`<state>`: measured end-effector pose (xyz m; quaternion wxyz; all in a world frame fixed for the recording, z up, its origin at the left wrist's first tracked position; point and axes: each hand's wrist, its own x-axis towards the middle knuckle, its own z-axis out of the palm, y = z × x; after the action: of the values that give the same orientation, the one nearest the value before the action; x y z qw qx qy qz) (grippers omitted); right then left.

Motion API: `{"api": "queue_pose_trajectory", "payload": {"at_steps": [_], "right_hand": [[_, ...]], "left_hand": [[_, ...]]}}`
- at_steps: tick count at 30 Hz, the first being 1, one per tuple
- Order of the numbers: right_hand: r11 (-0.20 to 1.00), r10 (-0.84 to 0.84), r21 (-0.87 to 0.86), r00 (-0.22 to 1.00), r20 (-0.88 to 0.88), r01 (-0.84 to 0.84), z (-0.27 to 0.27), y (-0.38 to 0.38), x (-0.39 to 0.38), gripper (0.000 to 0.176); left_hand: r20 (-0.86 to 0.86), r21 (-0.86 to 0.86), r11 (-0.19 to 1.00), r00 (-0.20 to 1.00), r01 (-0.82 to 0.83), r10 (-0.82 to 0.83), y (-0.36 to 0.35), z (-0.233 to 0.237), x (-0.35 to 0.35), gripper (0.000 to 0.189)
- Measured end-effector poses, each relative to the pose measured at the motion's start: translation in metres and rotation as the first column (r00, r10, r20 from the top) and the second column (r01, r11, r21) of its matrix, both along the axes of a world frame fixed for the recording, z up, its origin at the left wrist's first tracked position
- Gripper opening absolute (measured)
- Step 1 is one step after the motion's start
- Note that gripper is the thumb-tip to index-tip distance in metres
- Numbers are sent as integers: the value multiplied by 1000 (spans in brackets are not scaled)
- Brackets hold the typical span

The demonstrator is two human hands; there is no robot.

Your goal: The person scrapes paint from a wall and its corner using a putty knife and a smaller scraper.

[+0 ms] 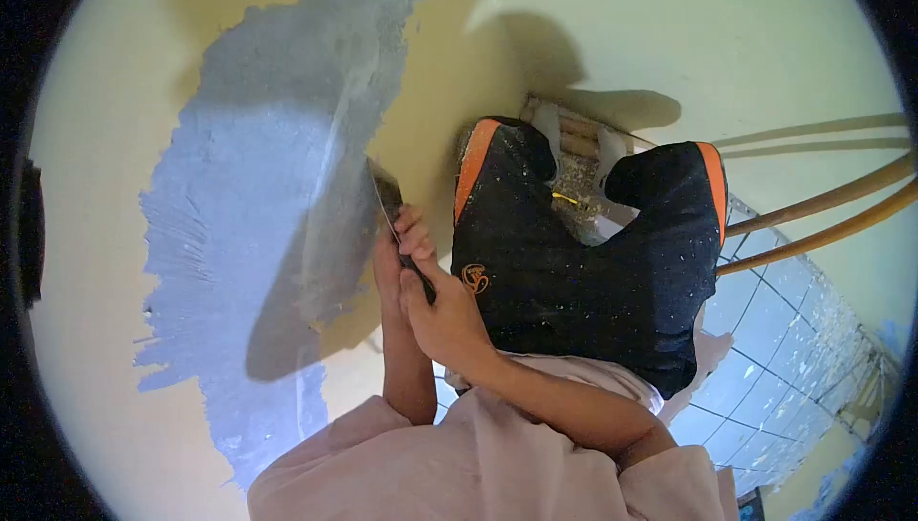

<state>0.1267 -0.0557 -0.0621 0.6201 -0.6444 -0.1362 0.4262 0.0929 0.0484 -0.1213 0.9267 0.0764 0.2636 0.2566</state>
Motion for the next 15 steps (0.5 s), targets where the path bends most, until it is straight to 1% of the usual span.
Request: {"api": "queue_pose_trajectory", "payload": {"at_steps": [1, 2, 3, 4, 5, 6, 7, 8, 9, 10, 11, 12, 13, 14, 15], "right_hand": [[1000, 18, -4, 999, -30, -18, -2, 3, 4, 30], [999, 33, -15, 999, -43, -33, -7, 3, 5, 30], [1000, -5, 0, 1000, 19, 5, -10, 2, 6, 29], [999, -47, 23, 995, 90, 45, -12, 2, 7, 29], [999, -41, 23, 995, 93, 39, -12, 2, 6, 29], [999, -43, 15, 996, 80, 42, -13, 4, 3, 28], [999, -45, 12, 997, 70, 44, -15, 6, 2, 28], [999, -42, 23, 996, 77, 40, -18, 7, 2, 28], [997, -71, 42, 994, 86, 68, -21, 7, 0, 29], [994, -101, 59, 991, 90, 96, -22, 6, -3, 29], [993, -100, 66, 991, 87, 94, -20, 2, -1, 29], [999, -34, 19, 998, 53, 33, -16, -4, 7, 30], [999, 31, -24, 999, 22, -30, -12, -6, 13, 31], [999, -38, 40, 993, 112, 34, -19, -10, 5, 34], [998, -44, 53, 991, 124, 38, -18, -12, 0, 34]], "left_hand": [[50, 6, 1000, 998, 27, -27, 4, -4, 5, 21], [58, 29, 999, 998, 21, -22, 3, -7, 8, 20], [43, 16, 1000, 999, 10, -11, 2, -9, 9, 20], [78, -8, 1000, 997, 22, -22, 2, -8, 14, 20], [121, -24, 999, 992, 36, -33, 2, -6, 18, 20], [139, -5, 999, 989, 54, -52, 6, -11, 16, 22], [148, 4, 999, 988, 48, -48, 10, -13, 15, 22], [147, -4, 997, 986, 81, -80, 13, -12, 15, 23], [139, -16, 993, 984, 116, -113, 14, -11, 13, 24], [134, -10, 994, 985, 113, -110, 11, -11, 12, 24], [32, 17, 998, 998, 60, -60, 4, -6, 16, 24], [-61, 54, 998, 998, 10, -7, 0, -2, 22, 24], [-50, 69, 998, 999, 10, -7, -5, 1, 22, 24], [-74, 104, 995, 997, 12, -4, -13, 3, 17, 24], [-96, 137, 990, 995, 16, -3, -18, 3, 12, 25]]}}
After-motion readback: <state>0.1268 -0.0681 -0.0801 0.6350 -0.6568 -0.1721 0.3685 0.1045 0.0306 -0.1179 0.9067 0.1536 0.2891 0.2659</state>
